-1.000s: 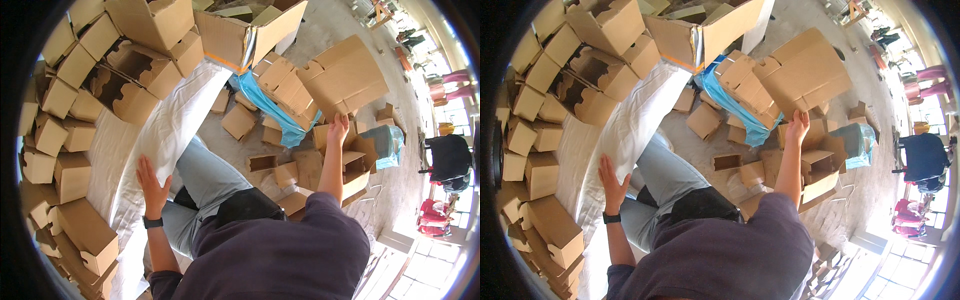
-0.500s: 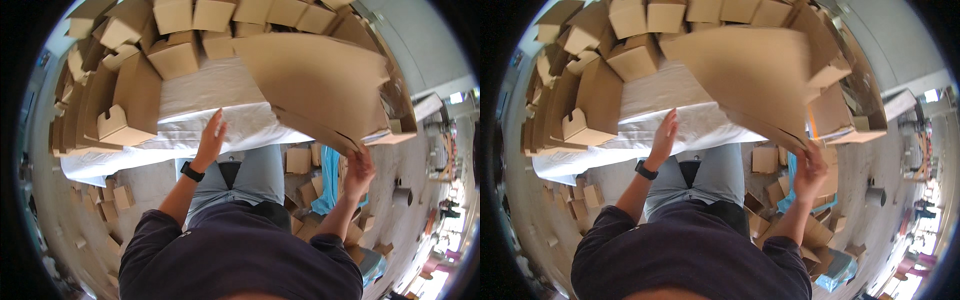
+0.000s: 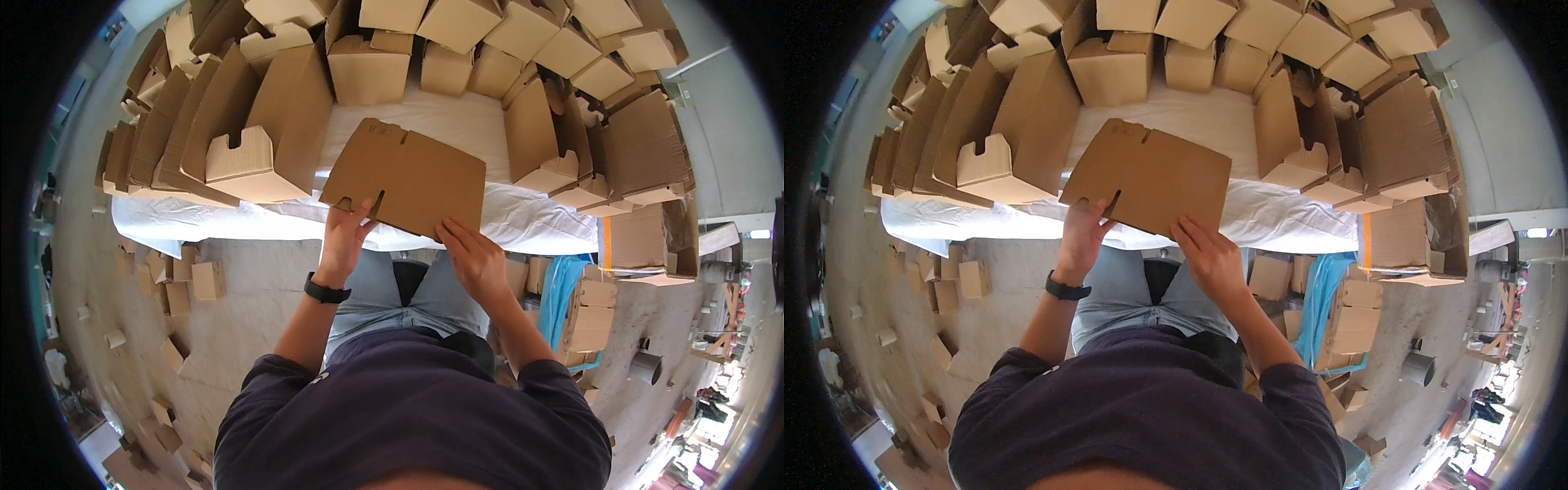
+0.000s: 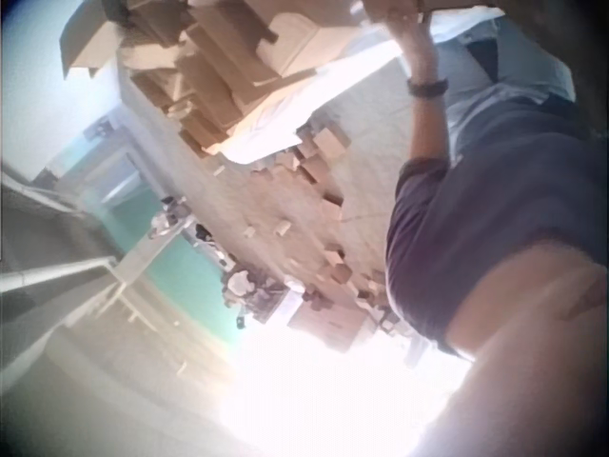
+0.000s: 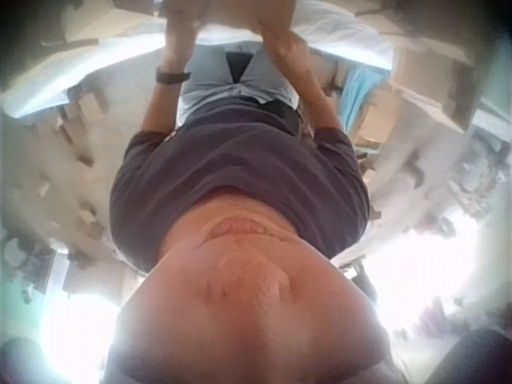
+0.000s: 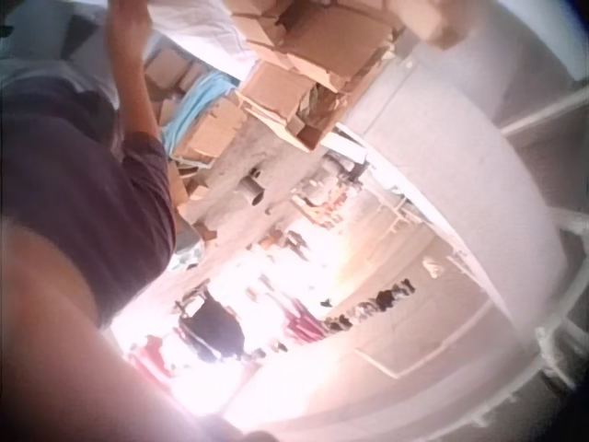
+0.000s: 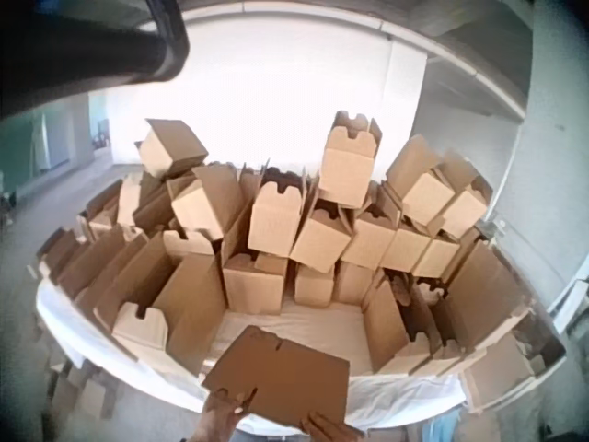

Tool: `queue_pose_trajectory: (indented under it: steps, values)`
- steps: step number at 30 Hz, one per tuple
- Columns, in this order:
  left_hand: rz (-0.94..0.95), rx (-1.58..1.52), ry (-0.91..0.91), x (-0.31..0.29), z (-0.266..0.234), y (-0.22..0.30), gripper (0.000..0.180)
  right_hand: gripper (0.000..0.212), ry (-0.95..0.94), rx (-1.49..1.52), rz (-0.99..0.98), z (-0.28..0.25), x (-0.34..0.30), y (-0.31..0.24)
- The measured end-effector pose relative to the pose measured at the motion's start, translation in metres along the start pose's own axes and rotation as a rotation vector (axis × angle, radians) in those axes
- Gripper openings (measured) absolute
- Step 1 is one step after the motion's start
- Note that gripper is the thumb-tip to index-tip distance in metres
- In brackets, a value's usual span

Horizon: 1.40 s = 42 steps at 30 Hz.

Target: The person places items into cardboard boxes and organizes the boxes on a table. The person picks up small packages, inserts them into boxes, and arranges the boxes in rows.

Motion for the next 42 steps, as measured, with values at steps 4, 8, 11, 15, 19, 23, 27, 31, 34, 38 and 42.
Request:
queue_pose_trajectory:
  steps: [4,8,11,15,19,23,27,31,34,38,42]
  values:
    - [-0.031,0.01,-0.1,-0.007,0.008,-0.011,0.04,0.034,-0.031,-0.021,0.005,0.002,-0.005,0.004]
    - [0.024,0.036,-0.193,-0.003,0.004,-0.013,0.045,0.032,-0.051,-0.001,0.018,-0.001,0.003,0.002]
    - [0.046,0.043,-0.175,-0.003,0.011,-0.011,0.047,0.034,-0.064,0.001,0.0,-0.001,0.006,0.002]
    - [-0.02,-0.038,-0.137,0.001,0.013,-0.016,0.048,0.045,-0.134,0.073,0.054,0.003,0.02,-0.004]
    - [-0.029,-0.038,-0.123,0.003,0.012,-0.019,0.048,0.057,-0.146,0.043,0.048,0.02,0.046,-0.01]
    - [-0.015,-0.034,-0.121,0.004,0.015,-0.016,0.048,0.058,-0.148,0.004,0.022,0.045,0.057,-0.007]
    - [0.0,0.02,-0.058,0.003,0.016,-0.016,0.051,0.053,-0.195,0.019,0.004,0.053,0.061,-0.006]
    - [0.045,0.076,-0.086,0.008,0.022,-0.021,0.056,0.045,-0.222,-0.042,-0.038,0.056,0.066,-0.004]
    - [0.081,0.107,-0.129,0.019,0.034,-0.012,0.066,0.034,-0.21,-0.078,-0.079,0.044,0.082,-0.006]
    - [0.251,0.233,-0.192,0.035,0.075,0.031,0.074,0.018,-0.218,-0.093,0.046,0.017,0.113,0.005]
    - [0.413,0.45,-0.189,0.047,0.096,0.054,0.081,0.012,-0.028,-0.037,0.108,-0.019,0.136,0.015]
Point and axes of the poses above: each hand's wrist, its own x-axis towards the middle knuckle, its own z-axis out of the palm, y = z × x, the point moved 5 cm from there along x, towards the middle knuckle, and after that the axes turned 4 degrees about y, right-handed, at the moved point
